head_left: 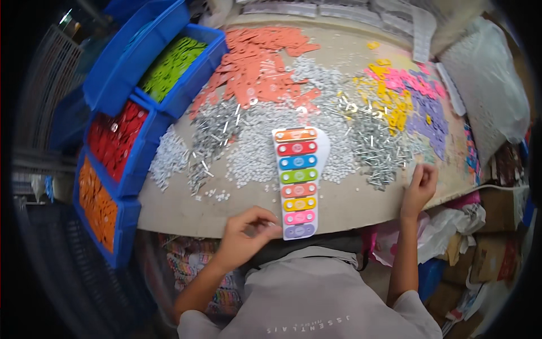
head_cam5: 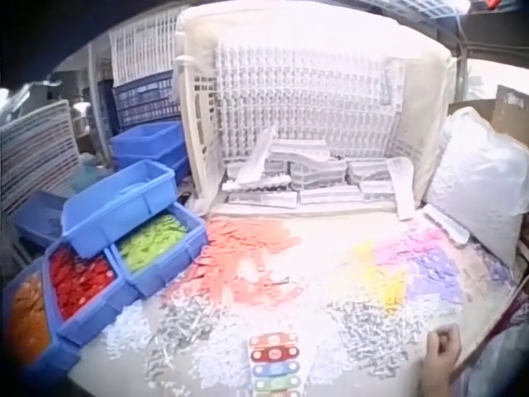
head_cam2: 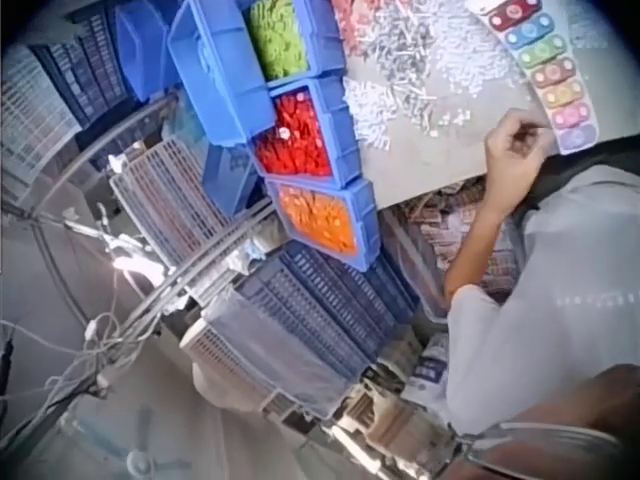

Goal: Assembling toy xylophones by placing colored plastic keys onto a base and securing them with metal pins.

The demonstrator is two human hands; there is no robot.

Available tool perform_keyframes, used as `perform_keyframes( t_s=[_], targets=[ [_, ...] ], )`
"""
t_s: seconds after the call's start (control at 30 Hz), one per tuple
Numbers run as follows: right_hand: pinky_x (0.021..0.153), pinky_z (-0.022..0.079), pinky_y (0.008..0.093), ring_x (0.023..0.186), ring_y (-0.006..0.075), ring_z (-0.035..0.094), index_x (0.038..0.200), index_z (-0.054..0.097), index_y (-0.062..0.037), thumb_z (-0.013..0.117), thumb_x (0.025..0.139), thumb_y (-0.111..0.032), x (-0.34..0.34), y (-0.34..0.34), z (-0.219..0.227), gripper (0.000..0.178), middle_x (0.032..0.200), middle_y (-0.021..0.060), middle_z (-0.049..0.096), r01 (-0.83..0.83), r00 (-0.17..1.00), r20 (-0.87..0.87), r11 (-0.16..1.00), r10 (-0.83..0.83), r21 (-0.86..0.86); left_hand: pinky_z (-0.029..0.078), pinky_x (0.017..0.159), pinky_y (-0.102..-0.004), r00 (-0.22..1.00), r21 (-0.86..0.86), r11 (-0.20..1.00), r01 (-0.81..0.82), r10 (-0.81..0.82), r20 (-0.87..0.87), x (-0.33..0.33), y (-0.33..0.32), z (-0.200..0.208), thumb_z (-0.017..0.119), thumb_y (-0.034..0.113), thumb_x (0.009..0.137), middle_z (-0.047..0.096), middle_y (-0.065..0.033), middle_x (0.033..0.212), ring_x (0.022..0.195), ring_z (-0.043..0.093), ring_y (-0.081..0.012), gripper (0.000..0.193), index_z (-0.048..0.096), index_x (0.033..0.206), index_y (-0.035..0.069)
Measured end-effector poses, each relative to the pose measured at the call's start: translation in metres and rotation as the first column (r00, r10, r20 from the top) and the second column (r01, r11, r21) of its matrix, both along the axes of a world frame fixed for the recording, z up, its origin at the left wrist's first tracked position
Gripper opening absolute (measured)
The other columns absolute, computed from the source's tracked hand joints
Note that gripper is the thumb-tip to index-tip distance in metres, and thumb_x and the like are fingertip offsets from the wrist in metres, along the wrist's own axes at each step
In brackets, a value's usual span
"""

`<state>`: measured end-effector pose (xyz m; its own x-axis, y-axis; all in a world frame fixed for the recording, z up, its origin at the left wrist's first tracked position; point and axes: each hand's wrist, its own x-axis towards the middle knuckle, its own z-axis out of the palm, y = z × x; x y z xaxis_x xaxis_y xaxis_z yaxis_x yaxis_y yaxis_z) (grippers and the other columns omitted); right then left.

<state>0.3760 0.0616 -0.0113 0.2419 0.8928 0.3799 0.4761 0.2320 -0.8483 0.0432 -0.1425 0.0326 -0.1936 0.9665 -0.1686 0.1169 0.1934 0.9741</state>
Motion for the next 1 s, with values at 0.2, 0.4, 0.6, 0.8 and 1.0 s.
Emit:
perform_keyframes(
  t_s=[0.2,0.4,0.6,0.8,1.0],
  targets=[
    [0.057,0.03,0.0186,0.065,-0.0011,0.04,0.093,0.057,-0.0041,0.06,0.097,-0.004,-0.082,-0.113,0.048,0.005,0.075,-0.0079,0.051,-0.704,0.71,-0.465,0.503,0.53,-0.502,0.049,0.061,-0.0187,0.839,-0.241,0.967,0.085,0.061,0.541,0.016,-0.017,-0.019,0.071,0.003,0.092,0.072,-0.0091,0.089,0.074,0.064,-0.0067,0.013,0.069,0.103,-0.004],
    [0.058,0.03,0.0181,0.065,-0.0024,0.04,0.095,0.058,-0.003,0.063,0.098,-0.006,-0.091,-0.124,0.042,0.006,0.073,-0.0088,0.052,-0.801,0.588,-0.68,0.198,0.438,-0.565,0.048,0.056,-0.0188,0.799,-0.285,0.955,0.078,0.111,0.592,0.023,-0.02,-0.029,0.071,0.004,0.092,0.073,-0.0094,0.084,0.067,0.062,-0.006,0.011,0.069,0.101,-0.003],
    [0.059,0.029,0.018,0.065,-0.0028,0.039,0.095,0.058,-0.0031,0.064,0.098,-0.008,-0.093,-0.124,0.037,0.008,0.074,-0.0091,0.052,-0.787,0.601,-0.678,0.166,0.424,-0.594,0.043,0.057,-0.0181,0.868,-0.225,0.972,0.068,0.053,0.493,0.028,-0.018,-0.037,0.071,0.008,0.094,0.07,-0.004,0.083,0.066,0.057,-0.0029,0.026,0.06,0.117,0.0],
    [0.056,0.028,0.0179,0.063,-0.0021,0.039,0.103,0.052,-0.0071,0.064,0.098,-0.008,-0.098,-0.123,0.03,0.013,0.071,-0.0087,0.051,-0.76,0.632,-0.631,0.205,0.449,-0.616,0.044,0.058,-0.0211,0.979,-0.298,0.952,0.063,-0.001,0.203,0.034,-0.017,-0.03,0.069,0.013,0.096,0.068,-0.0039,0.08,0.067,0.057,-0.004,0.062,0.032,0.144,0.002],
    [0.04,0.029,0.022,0.047,0.0045,0.039,0.112,0.045,-0.0104,0.063,0.1,-0.021,-0.092,-0.117,0.02,0.024,0.061,-0.0045,0.047,-0.75,0.632,-0.626,0.161,0.457,-0.641,0.041,0.05,-0.0275,0.971,-0.227,0.965,0.131,-0.079,0.228,0.04,-0.005,-0.04,0.068,0.024,0.097,0.063,-0.0048,0.067,0.058,0.054,-0.0064,0.06,0.035,0.141,-0.001]
  ],
)
